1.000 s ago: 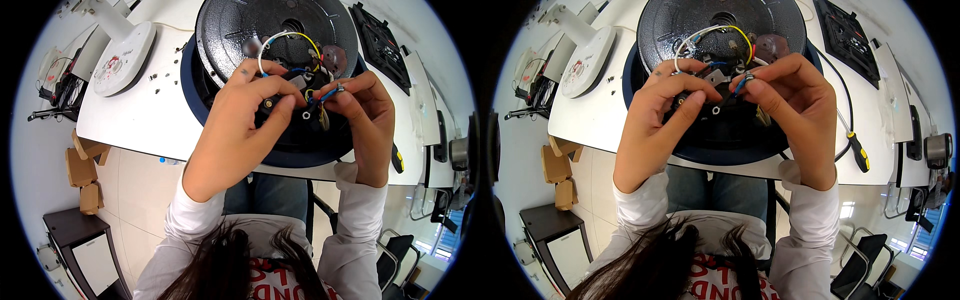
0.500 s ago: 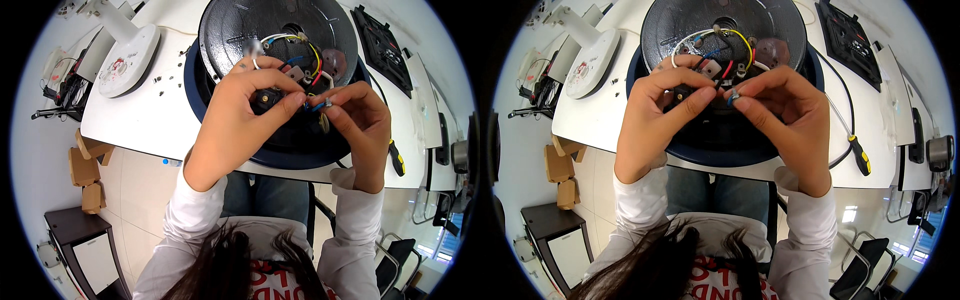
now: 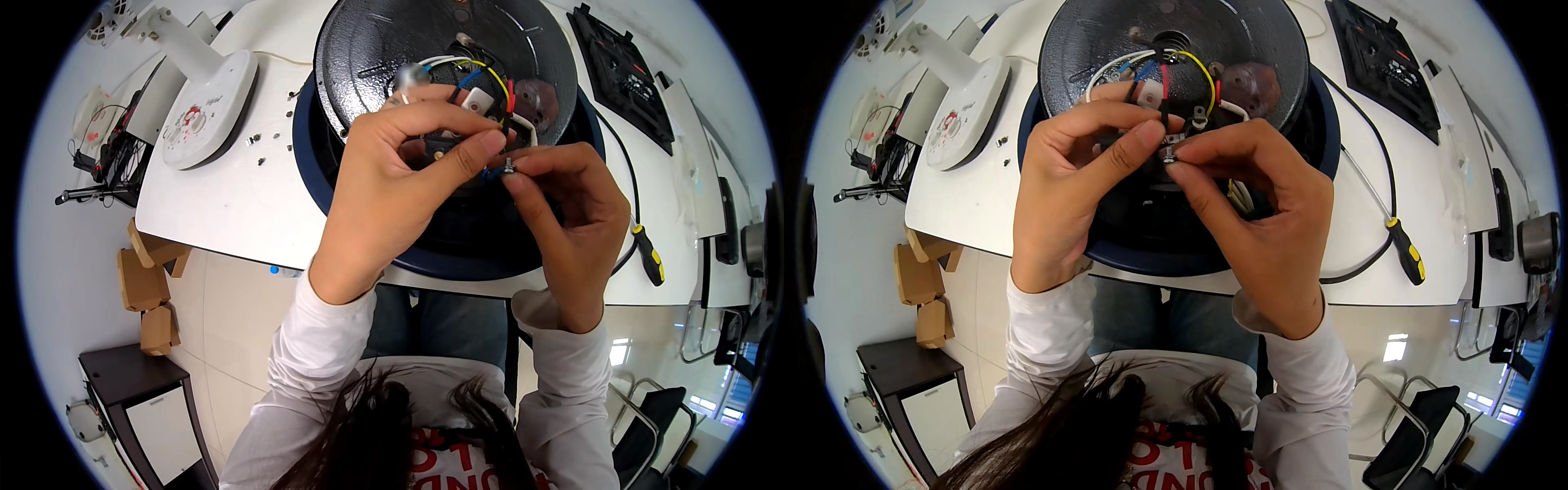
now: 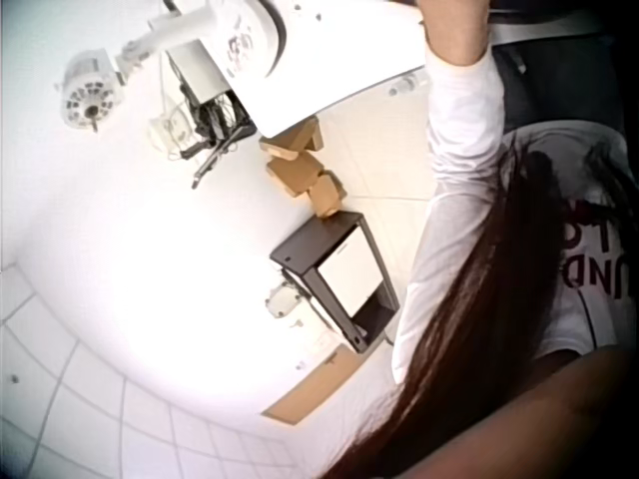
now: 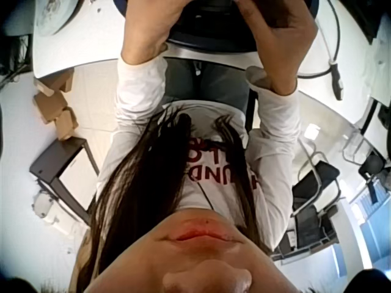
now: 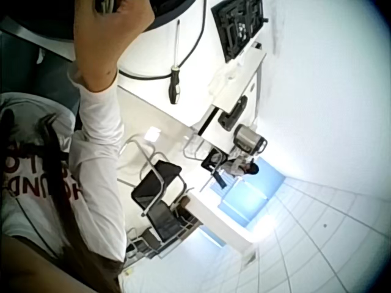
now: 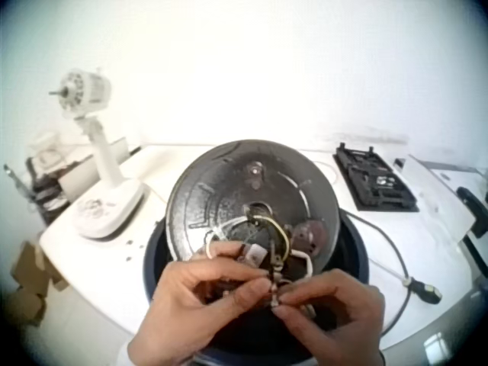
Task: The person works on the internal wiring of a ceiling fan motor, using a screwdriver to tighten terminal screws and connecting multiple colored wires. They repeatedly adjust and secure the connections throughout the clip.
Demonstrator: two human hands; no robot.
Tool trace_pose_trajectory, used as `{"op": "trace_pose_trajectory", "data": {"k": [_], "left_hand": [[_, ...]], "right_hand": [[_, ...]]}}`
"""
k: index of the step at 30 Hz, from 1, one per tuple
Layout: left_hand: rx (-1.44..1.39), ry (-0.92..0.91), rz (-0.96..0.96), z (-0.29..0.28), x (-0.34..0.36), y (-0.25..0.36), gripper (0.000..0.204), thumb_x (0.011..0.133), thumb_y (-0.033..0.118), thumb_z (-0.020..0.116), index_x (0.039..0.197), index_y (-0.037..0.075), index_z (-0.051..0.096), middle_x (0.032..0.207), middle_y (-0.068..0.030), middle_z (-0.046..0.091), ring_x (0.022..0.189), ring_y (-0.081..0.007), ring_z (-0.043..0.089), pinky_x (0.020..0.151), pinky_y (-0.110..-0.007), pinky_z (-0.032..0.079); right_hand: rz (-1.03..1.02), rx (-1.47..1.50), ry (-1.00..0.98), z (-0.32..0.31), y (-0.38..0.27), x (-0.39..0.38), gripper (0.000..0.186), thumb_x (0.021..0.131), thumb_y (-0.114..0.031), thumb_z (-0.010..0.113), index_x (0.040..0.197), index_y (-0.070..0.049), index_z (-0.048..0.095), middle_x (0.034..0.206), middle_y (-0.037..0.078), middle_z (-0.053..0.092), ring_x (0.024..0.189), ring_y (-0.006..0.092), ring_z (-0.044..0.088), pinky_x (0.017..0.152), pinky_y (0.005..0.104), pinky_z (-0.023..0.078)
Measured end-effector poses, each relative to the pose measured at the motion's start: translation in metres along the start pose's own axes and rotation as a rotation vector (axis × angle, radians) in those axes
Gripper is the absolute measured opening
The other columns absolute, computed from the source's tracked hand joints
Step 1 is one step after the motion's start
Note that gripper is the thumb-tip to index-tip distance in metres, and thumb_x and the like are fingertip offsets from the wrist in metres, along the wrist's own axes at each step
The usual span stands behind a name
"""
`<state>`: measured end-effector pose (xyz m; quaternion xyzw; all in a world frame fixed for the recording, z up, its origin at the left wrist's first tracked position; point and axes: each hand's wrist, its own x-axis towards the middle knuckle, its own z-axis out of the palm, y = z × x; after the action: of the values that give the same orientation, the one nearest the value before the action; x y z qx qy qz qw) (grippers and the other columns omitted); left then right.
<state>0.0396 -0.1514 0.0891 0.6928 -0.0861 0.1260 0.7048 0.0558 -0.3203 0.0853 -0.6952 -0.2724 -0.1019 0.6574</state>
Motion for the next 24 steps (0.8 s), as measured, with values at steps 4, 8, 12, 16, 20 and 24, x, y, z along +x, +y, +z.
{"op": "trace_pose_trajectory", "data": {"k": [4, 8, 12, 16, 20, 24], "left_hand": [[0.04, -0.013, 0.097, 0.001, 0.002, -0.005, 0.013, 0.083, 0.008, 0.072, 0.093, -0.001, 0.072, 0.097, -0.0096, 0.07, 0.107, -0.0176, 0.056, 0.098, -0.032, 0.041], [0.028, -0.035, 0.117, -0.001, 0.003, -0.009, 0.014, 0.083, 0.008, 0.072, 0.094, 0.0, 0.072, 0.097, -0.0097, 0.07, 0.11, -0.0179, 0.055, 0.099, -0.032, 0.04], [-0.014, -0.025, 0.081, 0.001, 0.002, -0.006, 0.013, 0.083, 0.008, 0.072, 0.094, 0.0, 0.072, 0.098, -0.0106, 0.07, 0.114, -0.0189, 0.054, 0.099, -0.033, 0.041], [0.091, -0.021, 0.203, -0.001, 0.003, -0.011, 0.013, 0.083, 0.007, 0.072, 0.093, -0.001, 0.071, 0.101, -0.0113, 0.068, 0.111, -0.0195, 0.057, 0.097, -0.033, 0.042], [0.069, -0.01, 0.156, 0.001, 0.001, -0.008, 0.014, 0.081, 0.006, 0.073, 0.092, -0.001, 0.071, 0.105, -0.0116, 0.066, 0.106, -0.0195, 0.06, 0.095, -0.031, 0.043], [0.123, -0.001, 0.154, 0.002, 0.0, -0.006, 0.013, 0.081, 0.006, 0.074, 0.092, 0.0, 0.071, 0.109, -0.0119, 0.065, 0.105, -0.0188, 0.059, 0.093, -0.029, 0.043]], "right_hand": [[-0.018, -0.043, -0.015, 0.0, -0.001, 0.001, 0.013, 0.081, 0.005, 0.07, 0.091, 0.001, 0.064, 0.087, 0.005, 0.067, 0.082, 0.0116, 0.067, 0.077, 0.0228, 0.052], [-0.012, -0.05, 0.001, 0.002, -0.001, 0.001, 0.013, 0.08, 0.005, 0.07, 0.091, 0.001, 0.064, 0.087, 0.005, 0.067, 0.081, 0.0118, 0.067, 0.077, 0.0228, 0.052], [-0.003, -0.042, 0.017, 0.001, 0.0, 0.0, 0.013, 0.081, 0.004, 0.069, 0.091, 0.001, 0.063, 0.086, 0.005, 0.067, 0.081, 0.0116, 0.067, 0.077, 0.023, 0.053], [0.019, -0.02, 0.048, 0.003, -0.001, -0.001, 0.011, 0.083, 0.003, 0.068, 0.092, 0.001, 0.061, 0.087, 0.006, 0.067, 0.082, 0.0112, 0.067, 0.077, 0.0233, 0.053], [0.022, -0.039, 0.047, 0.003, 0.0, -0.001, 0.012, 0.084, 0.003, 0.068, 0.092, 0.001, 0.06, 0.089, 0.006, 0.068, 0.083, 0.0113, 0.067, 0.078, 0.0235, 0.053], [0.019, -0.045, 0.065, 0.006, 0.0, -0.001, 0.012, 0.084, 0.003, 0.067, 0.092, 0.0, 0.059, 0.091, 0.007, 0.068, 0.083, 0.0117, 0.067, 0.078, 0.0238, 0.053]]}}
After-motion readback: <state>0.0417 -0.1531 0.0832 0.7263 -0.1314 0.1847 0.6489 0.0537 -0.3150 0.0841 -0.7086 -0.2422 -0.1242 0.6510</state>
